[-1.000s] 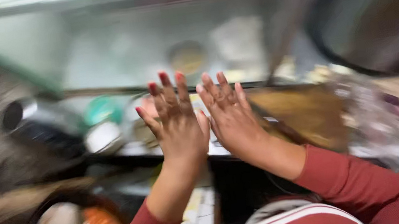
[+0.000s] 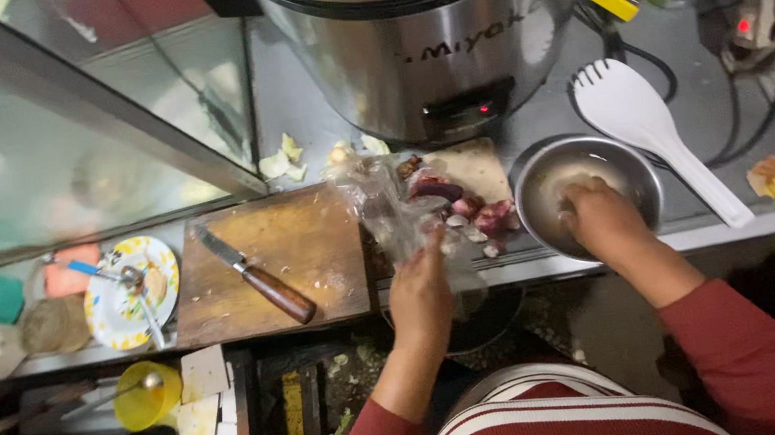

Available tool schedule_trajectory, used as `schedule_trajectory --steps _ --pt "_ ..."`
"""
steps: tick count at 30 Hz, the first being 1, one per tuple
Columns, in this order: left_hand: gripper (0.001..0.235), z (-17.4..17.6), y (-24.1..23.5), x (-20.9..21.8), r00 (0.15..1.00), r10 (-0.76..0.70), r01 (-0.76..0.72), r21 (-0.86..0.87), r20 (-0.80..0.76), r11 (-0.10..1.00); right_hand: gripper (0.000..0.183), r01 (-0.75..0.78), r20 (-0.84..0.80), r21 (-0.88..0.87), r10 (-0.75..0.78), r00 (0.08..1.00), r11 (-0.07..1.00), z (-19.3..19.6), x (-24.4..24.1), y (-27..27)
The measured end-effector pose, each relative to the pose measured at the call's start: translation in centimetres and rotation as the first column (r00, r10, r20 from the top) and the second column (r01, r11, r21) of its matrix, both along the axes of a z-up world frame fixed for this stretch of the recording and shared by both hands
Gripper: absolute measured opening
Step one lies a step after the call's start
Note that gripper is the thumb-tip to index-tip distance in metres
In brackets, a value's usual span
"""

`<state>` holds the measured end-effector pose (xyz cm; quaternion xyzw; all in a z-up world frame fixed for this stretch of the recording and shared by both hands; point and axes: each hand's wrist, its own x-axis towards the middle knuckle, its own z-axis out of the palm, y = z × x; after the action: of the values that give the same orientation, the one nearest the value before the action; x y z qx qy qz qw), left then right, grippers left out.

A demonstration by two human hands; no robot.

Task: The person adds a paste from a plastic bag into a wok containing a red sauce and stirs the mixture with a spatula. They then return to the counter to handle the bag again before resuming stirring the wok.

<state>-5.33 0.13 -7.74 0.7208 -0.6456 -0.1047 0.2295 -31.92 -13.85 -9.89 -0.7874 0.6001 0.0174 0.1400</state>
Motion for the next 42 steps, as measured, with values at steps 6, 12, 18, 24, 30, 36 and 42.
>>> schedule_trajectory --steps 6,12,18,24,30,36,42 --pt "0.060 3.2 -1.3 4.0 0.882 0.007 -0.182 -0.329 -0.471 0.927 0.025 0.115 0.025 0.169 -0.121 0.992 0.979 6.9 -1.8 -1.1" --pt "0.069 6.8 -4.7 7.1 0.721 0.021 -0.273 -0.256 -0.693 0.927 0.024 0.131 0.384 0.247 -0.221 0.897 0.960 14.0 -4.3 -0.6" --pt "0.069 9.8 -8.2 8.8 0.568 -0.109 -0.317 -0.339 -0.815 0.886 0.041 -0.190 0.052 -0.207 0.205 0.977 0.960 7.2 -2.0 -0.5" --pt "0.060 17.2 -8.2 8.0 0.549 -0.191 -0.293 -0.401 -0.814 0.868 0.052 -0.084 0.539 0.234 -0.058 0.840 0.969 4.9 4.1 -0.6" --pt "0.055 22.4 -3.2 5.9 0.354 -0.355 -0.191 -0.439 -0.865 0.878 0.067 -0.788 0.794 0.341 -0.606 -0.050 0.512 0.0 12.7 -0.7" --pt "0.087 20.7 2.9 8.0 0.579 -0.184 -0.371 -0.458 -0.794 0.808 0.054 -0.812 0.434 0.560 -0.893 0.116 0.167 0.9 16.3 3.3" --pt "0.061 13.4 11.8 7.7 0.105 0.175 -0.578 0.083 -0.979 0.812 0.057 -0.835 0.466 0.524 -0.877 0.116 0.168 6.3 21.3 8.7"
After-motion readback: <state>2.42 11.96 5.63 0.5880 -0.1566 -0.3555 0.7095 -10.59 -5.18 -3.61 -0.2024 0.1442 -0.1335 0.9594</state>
